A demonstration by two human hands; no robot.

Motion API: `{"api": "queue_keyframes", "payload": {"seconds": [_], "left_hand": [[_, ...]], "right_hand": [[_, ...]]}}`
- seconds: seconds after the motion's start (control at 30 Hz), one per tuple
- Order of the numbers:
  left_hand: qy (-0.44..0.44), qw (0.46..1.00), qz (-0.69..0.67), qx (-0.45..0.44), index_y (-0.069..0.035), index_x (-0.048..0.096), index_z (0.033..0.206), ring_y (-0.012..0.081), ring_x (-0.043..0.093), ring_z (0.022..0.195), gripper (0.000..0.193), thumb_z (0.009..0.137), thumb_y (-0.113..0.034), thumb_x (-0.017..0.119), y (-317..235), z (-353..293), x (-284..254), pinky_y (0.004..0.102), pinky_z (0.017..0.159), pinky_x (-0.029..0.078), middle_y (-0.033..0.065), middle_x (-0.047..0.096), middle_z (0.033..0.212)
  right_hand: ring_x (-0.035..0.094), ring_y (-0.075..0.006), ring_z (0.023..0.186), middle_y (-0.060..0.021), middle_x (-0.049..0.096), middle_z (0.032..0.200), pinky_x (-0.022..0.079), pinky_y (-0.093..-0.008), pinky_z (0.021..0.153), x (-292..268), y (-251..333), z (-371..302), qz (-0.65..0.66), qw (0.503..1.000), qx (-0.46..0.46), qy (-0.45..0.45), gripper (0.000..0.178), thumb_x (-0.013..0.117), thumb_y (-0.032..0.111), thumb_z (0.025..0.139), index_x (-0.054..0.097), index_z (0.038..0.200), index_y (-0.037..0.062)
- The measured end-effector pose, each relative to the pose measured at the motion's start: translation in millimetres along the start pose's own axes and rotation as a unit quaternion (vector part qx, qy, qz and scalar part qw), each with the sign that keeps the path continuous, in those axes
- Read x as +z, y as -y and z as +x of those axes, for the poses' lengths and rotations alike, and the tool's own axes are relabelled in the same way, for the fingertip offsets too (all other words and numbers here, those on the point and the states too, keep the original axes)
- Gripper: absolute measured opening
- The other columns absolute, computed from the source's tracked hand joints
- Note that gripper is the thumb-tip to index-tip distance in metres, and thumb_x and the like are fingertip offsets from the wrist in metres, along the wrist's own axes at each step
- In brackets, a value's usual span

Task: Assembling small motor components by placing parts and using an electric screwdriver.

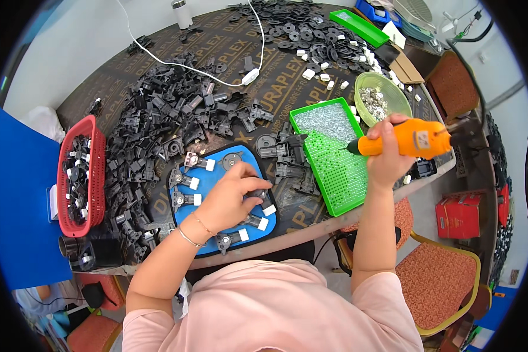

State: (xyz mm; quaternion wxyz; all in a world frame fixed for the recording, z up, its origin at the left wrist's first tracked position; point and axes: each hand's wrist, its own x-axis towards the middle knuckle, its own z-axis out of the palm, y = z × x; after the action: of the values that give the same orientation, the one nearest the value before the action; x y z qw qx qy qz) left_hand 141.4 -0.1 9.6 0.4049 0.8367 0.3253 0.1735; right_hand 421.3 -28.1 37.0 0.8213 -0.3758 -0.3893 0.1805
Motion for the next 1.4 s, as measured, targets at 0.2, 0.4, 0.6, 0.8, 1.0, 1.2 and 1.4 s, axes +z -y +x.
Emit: {"api": "queue_keyframes", "payload": {"seconds": [0.2,0.4,0.6,0.8,1.0,1.2,1.4], "left_hand": [[0.091,0.995,0.006,0.05,-0.011,0.049,0.13,0.0329,0.048,0.111,0.072,0.064,0.016,0.052,6.6,5.9,3.4,0.0402,0.096,0.037,0.0114,0.055,0.117],[0.007,0.994,0.104,0.036,-0.009,0.049,0.127,0.034,0.045,0.115,0.065,0.065,0.002,0.063,-3.2,-4.5,-0.5,0.0437,0.096,0.035,0.0149,0.054,0.117],[-0.108,0.98,0.16,-0.058,-0.002,0.053,0.111,0.0325,0.051,0.1,0.064,0.06,-0.026,0.082,-7.5,-10.4,19.3,0.0402,0.088,0.04,0.0155,0.055,0.103],[-0.089,0.959,0.249,-0.098,-0.004,0.06,0.096,0.0312,0.052,0.093,0.048,0.059,-0.025,0.083,-11.7,-7.3,25.9,0.0381,0.083,0.04,0.0109,0.057,0.094],[-0.094,0.982,0.158,-0.039,-0.006,0.062,0.101,0.0292,0.051,0.097,0.046,0.061,-0.017,0.081,-5.4,-6.0,26.7,0.0383,0.085,0.039,0.0087,0.056,0.097],[-0.063,0.986,0.144,-0.056,-0.007,0.064,0.105,0.0282,0.05,0.1,0.048,0.061,-0.011,0.08,-2.7,-7.6,24.4,0.0375,0.087,0.037,0.0073,0.056,0.099],[-0.063,0.986,0.143,-0.053,-0.006,0.065,0.105,0.0285,0.052,0.098,0.048,0.06,-0.01,0.08,0.7,-5.4,26.6,0.0378,0.086,0.04,0.0072,0.058,0.098]], "right_hand": [[0.054,-0.0174,0.065,-0.0097,0.052,0.087,0.046,-0.0299,0.061,7.7,16.7,-17.4,0.041,0.997,-0.014,0.071,0.022,0.054,-0.004,0.082,0.048,0.102,0.0028],[0.055,-0.017,0.066,-0.0103,0.051,0.091,0.048,-0.0312,0.062,15.2,13.8,-29.5,0.022,0.994,-0.009,0.108,0.022,0.054,-0.005,0.081,0.048,0.102,0.0021],[0.055,-0.017,0.066,-0.0108,0.05,0.093,0.048,-0.0315,0.062,23.4,16.3,-34.2,0.027,0.992,-0.014,0.123,0.023,0.054,-0.005,0.081,0.048,0.103,0.0018],[0.055,-0.0171,0.066,-0.0109,0.05,0.093,0.048,-0.0317,0.063,26.2,19.8,-34.7,0.034,0.992,-0.018,0.122,0.023,0.055,-0.003,0.082,0.048,0.103,0.0014],[0.054,-0.0172,0.066,-0.0111,0.049,0.093,0.048,-0.0314,0.062,29.4,23.0,-36.9,0.042,0.991,-0.017,0.126,0.022,0.055,-0.001,0.082,0.047,0.102,0.0013],[0.054,-0.0176,0.066,-0.0119,0.048,0.092,0.048,-0.0315,0.061,40.9,24.1,-44.3,0.049,0.989,0.005,0.138,0.022,0.056,-0.002,0.081,0.046,0.101,0.0011],[0.054,-0.0175,0.064,-0.0119,0.047,0.091,0.05,-0.0307,0.06,58.7,20.4,-54.8,0.071,0.983,0.027,0.164,0.023,0.057,-0.003,0.08,0.046,0.099,0.0]]}}
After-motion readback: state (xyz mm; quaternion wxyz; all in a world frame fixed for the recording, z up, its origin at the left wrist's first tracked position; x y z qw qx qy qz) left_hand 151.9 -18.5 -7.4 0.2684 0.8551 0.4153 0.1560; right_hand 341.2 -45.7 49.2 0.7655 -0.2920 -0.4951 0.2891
